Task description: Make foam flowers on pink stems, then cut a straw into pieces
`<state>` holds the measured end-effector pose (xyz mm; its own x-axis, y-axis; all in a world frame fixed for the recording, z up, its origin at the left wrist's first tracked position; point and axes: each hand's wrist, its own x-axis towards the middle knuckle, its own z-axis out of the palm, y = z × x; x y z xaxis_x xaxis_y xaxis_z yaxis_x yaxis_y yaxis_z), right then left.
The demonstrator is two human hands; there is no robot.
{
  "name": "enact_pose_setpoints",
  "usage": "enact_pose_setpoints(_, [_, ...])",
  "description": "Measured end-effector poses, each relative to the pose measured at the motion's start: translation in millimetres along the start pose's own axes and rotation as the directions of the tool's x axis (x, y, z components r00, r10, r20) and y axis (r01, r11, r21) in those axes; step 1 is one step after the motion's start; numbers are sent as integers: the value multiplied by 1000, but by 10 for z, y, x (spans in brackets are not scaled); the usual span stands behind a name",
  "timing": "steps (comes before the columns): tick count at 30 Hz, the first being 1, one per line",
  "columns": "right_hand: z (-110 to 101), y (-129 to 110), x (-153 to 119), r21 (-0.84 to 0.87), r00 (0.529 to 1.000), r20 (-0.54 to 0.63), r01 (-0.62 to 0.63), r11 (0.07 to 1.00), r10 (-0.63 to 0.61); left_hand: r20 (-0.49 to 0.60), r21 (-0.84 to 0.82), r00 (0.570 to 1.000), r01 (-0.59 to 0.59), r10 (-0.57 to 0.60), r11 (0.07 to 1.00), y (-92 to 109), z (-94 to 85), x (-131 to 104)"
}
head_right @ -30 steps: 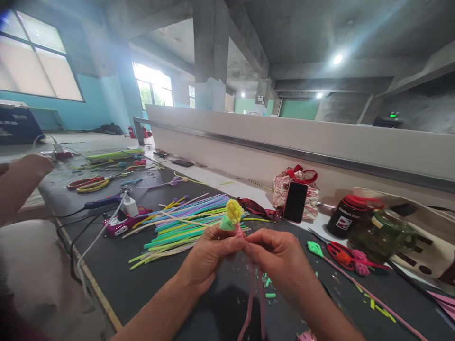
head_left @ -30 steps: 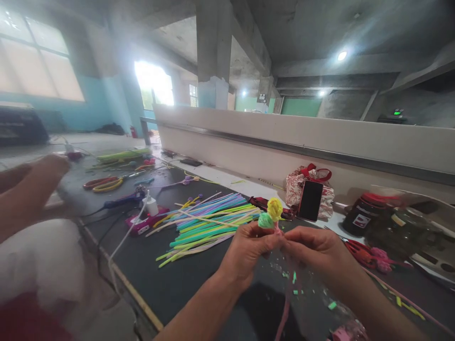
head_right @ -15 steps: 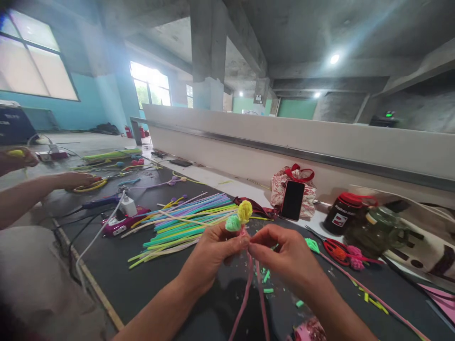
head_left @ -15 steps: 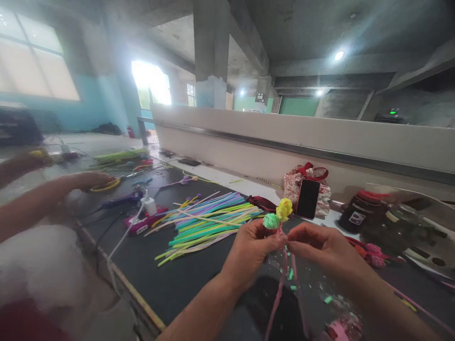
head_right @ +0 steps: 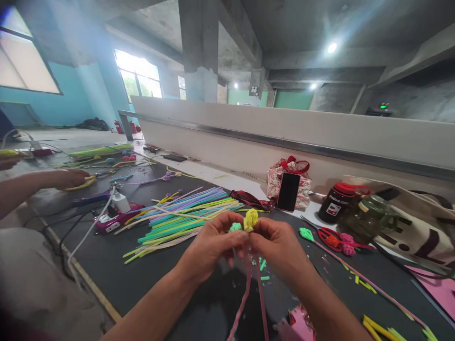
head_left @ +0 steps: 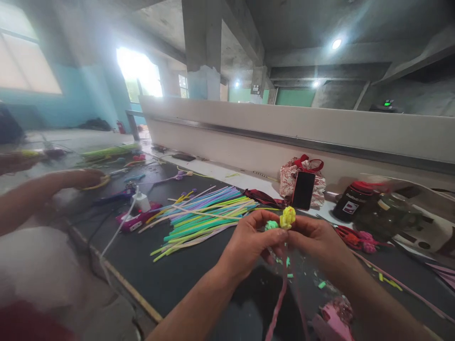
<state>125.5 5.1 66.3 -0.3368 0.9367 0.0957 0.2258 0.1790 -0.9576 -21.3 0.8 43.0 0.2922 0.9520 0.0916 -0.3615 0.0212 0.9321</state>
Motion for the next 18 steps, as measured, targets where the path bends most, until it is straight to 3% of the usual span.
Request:
enact_pose_setpoints(9, [30,5,32,80,1000,-11,-21,997,22,-46,22,999,14,-13,1000,5,9,17])
enact_pose_setpoints(15, [65,107,5,118,994,-95,-42,992,53,-88,76,996,21,-14,997,-32,27,6])
enact_pose_setpoints(18, [79,132,8,135,991,-118,-49,990,66,-76,13,997,18,-17,1000,-62,17,14])
